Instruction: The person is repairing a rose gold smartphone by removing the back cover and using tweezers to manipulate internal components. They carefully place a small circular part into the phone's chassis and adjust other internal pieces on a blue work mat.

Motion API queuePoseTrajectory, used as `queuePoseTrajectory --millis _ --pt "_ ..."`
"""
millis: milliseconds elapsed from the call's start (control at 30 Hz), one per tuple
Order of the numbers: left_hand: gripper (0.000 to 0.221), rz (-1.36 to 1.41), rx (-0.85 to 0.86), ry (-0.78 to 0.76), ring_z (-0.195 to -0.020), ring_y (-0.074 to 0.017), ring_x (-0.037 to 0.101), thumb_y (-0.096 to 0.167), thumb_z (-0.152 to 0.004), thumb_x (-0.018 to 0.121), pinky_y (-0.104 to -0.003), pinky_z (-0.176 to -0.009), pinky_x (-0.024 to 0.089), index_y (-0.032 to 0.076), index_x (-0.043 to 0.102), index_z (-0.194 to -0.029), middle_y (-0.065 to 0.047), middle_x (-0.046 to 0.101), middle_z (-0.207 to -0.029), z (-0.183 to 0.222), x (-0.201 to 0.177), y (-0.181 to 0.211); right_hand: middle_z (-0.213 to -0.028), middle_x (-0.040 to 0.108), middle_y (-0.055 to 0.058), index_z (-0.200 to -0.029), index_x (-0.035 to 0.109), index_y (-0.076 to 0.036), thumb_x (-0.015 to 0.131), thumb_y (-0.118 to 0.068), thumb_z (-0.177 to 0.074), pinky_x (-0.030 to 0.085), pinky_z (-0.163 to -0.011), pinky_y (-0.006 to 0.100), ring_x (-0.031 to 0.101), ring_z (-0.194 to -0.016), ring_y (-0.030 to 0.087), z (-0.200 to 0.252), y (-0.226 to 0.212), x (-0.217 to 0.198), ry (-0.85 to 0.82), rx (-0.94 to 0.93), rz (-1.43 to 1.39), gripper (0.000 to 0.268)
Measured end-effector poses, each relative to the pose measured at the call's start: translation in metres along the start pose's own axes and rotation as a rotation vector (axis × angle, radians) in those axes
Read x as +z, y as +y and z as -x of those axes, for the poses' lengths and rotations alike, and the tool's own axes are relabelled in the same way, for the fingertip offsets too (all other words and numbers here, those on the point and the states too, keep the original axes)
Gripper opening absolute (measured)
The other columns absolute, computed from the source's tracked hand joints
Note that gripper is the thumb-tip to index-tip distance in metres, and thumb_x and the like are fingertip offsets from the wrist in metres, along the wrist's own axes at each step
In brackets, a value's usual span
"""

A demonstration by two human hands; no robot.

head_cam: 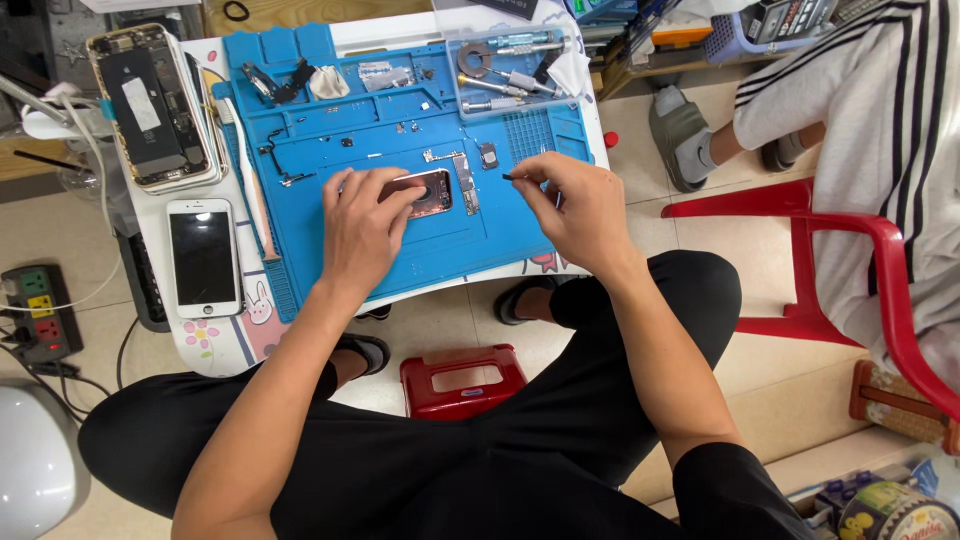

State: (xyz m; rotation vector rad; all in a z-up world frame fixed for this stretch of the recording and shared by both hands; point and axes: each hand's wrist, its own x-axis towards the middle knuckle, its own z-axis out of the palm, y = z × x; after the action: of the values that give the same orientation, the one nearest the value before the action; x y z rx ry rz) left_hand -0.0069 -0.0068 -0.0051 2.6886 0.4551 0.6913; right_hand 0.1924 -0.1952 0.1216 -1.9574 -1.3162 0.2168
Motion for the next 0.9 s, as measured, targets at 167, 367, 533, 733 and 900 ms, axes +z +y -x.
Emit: queuePoseTrajectory --millis 167,367,533,733,900 --pt "0.026 -0.013 0.001 0.008 -0.118 -0.0187 0.061 0.009 -0.092 0.083 -0.049 -0.116 0.036 0.024 0.080 -0.113 0.005 0.067 -0.122 0.002 0.000 -0.001 -0.077 0.075 0.005 -0.102 0.077 -0.012 0.074 0.003 -0.098 0.053 -0.055 0.031 0.065 -0.057 0.022 0.005 0.017 0.018 0.030 -0.007 -0.123 0.016" --pt "0.026 0.019 -0.039 0.016 -0.114 -0.0183 0.062 0.009 -0.087 0.086 -0.049 -0.115 0.038 0.022 0.080 -0.110 0.006 0.067 -0.117 -0.002 0.004 -0.001 -0.076 0.074 0.004 -0.105 0.076 -0.012 0.070 0.002 -0.101 0.051 -0.054 0.029 0.062 -0.058 0.017 0.000 0.041 0.034 0.035 -0.005 -0.273 0.016" --pt "0.028 -0.014 -0.059 -0.019 -0.113 -0.0172 0.059 0.009 -0.088 0.083 -0.048 -0.116 0.035 0.023 0.077 -0.111 0.007 0.063 -0.114 0.000 0.005 -0.001 -0.077 0.075 0.007 -0.104 0.077 -0.011 0.071 0.006 -0.097 0.049 -0.051 0.028 0.061 -0.056 0.019 0.005 0.037 0.040 -0.003 0.008 -0.207 0.019" --pt "0.033 -0.031 -0.093 -0.062 -0.113 -0.0183 0.059 0.008 -0.087 0.083 -0.051 -0.115 0.034 0.023 0.072 -0.113 0.005 0.060 -0.111 0.001 0.011 0.002 -0.078 0.075 0.007 -0.107 0.077 -0.010 0.071 0.005 -0.100 0.048 -0.050 0.029 0.057 -0.055 0.017 0.000 0.044 0.054 0.021 -0.066 -0.230 0.017" --pt "0.030 -0.022 -0.059 -0.035 -0.117 -0.0187 0.058 0.011 -0.087 0.082 -0.050 -0.117 0.033 0.023 0.070 -0.113 0.005 0.061 -0.115 0.003 0.009 0.002 -0.079 0.075 0.005 -0.109 0.076 -0.011 0.070 0.004 -0.103 0.048 -0.052 0.029 0.057 -0.057 0.017 -0.015 0.038 0.060 0.063 -0.114 -0.266 0.017"
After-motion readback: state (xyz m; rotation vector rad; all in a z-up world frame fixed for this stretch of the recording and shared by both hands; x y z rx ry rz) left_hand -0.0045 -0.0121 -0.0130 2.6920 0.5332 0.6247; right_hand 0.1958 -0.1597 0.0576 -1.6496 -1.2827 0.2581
